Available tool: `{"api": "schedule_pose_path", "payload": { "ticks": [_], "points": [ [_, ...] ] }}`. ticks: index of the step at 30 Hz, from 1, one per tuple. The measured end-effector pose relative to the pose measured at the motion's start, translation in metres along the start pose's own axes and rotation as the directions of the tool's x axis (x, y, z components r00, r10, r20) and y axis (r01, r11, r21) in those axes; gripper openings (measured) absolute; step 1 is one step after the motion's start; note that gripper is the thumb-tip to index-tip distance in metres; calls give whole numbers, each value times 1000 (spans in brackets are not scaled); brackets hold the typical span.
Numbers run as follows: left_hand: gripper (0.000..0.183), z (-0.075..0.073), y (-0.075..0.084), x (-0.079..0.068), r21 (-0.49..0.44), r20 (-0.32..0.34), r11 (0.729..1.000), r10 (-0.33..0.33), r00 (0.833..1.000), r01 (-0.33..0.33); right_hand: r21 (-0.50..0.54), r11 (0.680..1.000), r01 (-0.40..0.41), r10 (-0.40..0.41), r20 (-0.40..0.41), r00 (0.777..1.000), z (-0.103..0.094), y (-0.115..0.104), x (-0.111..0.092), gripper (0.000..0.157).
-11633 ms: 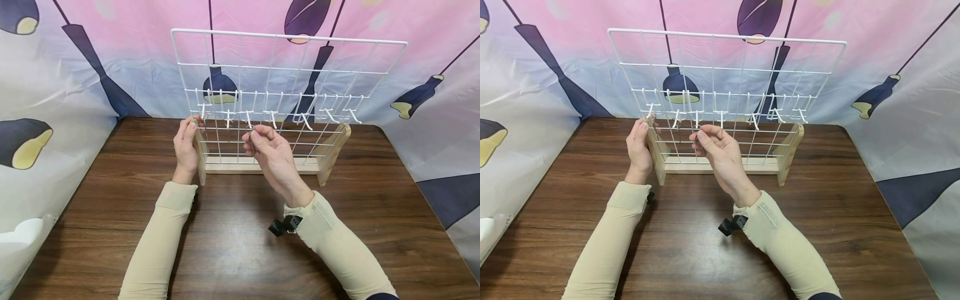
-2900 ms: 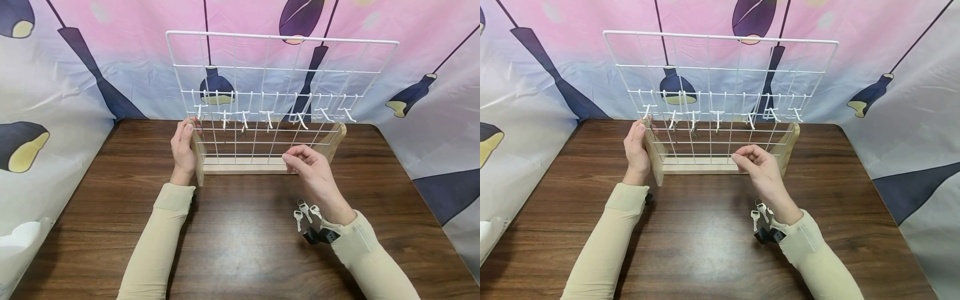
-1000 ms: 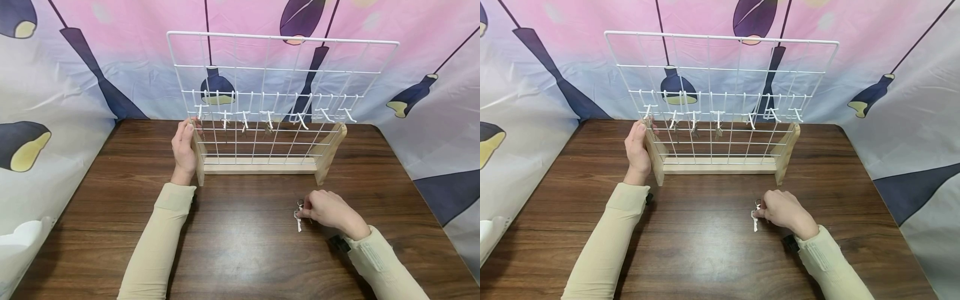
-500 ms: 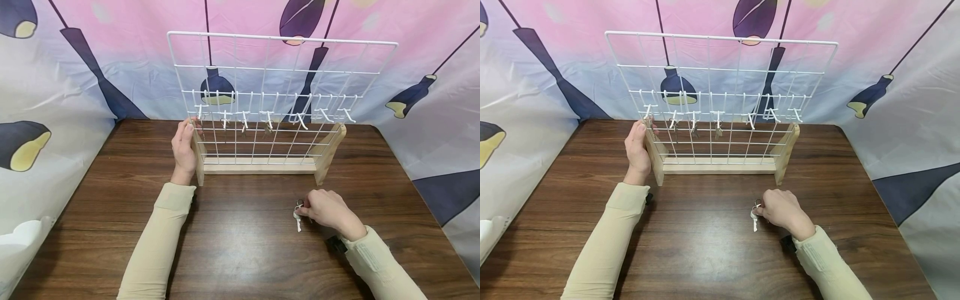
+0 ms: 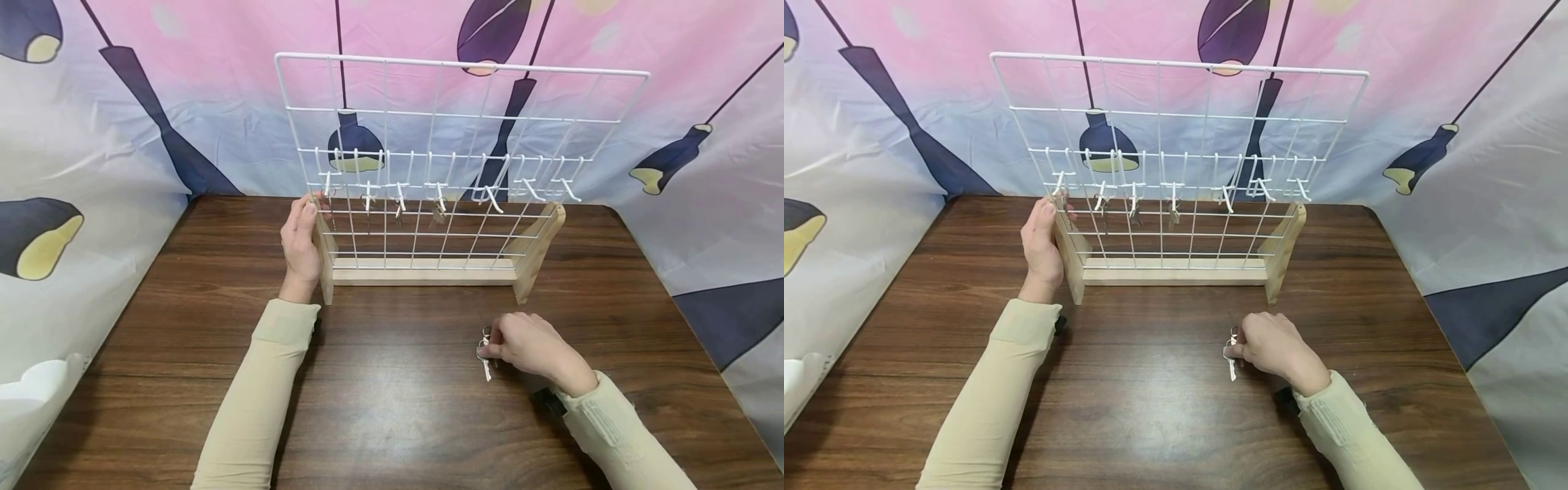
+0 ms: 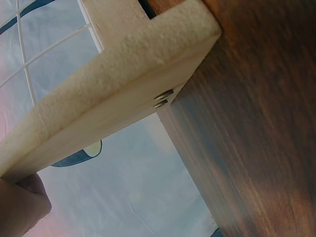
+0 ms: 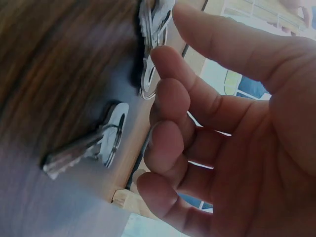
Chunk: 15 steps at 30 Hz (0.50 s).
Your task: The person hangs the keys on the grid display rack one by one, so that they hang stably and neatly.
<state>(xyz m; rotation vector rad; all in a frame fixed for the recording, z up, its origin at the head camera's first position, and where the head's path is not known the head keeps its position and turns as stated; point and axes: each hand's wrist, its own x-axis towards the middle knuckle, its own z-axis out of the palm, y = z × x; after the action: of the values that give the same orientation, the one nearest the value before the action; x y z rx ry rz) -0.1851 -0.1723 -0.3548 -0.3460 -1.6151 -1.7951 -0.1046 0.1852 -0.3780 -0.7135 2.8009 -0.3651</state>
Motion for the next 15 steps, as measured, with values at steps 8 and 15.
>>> {"api": "schedule_pose_path", "payload": {
  "ticks": [8, 15],
  "points": [
    [41, -1, 1, 0, 14, 8, 1000, -2, 1000, 1, 1, 999, 33, -33, -3, 999, -1, -2, 1, 24],
    [35, -2, -1, 0, 5, 14, 1000, 0, 1000, 0, -28, 999, 16, -16, -11, 1000, -6, 3, -2, 21]
  ]
}}
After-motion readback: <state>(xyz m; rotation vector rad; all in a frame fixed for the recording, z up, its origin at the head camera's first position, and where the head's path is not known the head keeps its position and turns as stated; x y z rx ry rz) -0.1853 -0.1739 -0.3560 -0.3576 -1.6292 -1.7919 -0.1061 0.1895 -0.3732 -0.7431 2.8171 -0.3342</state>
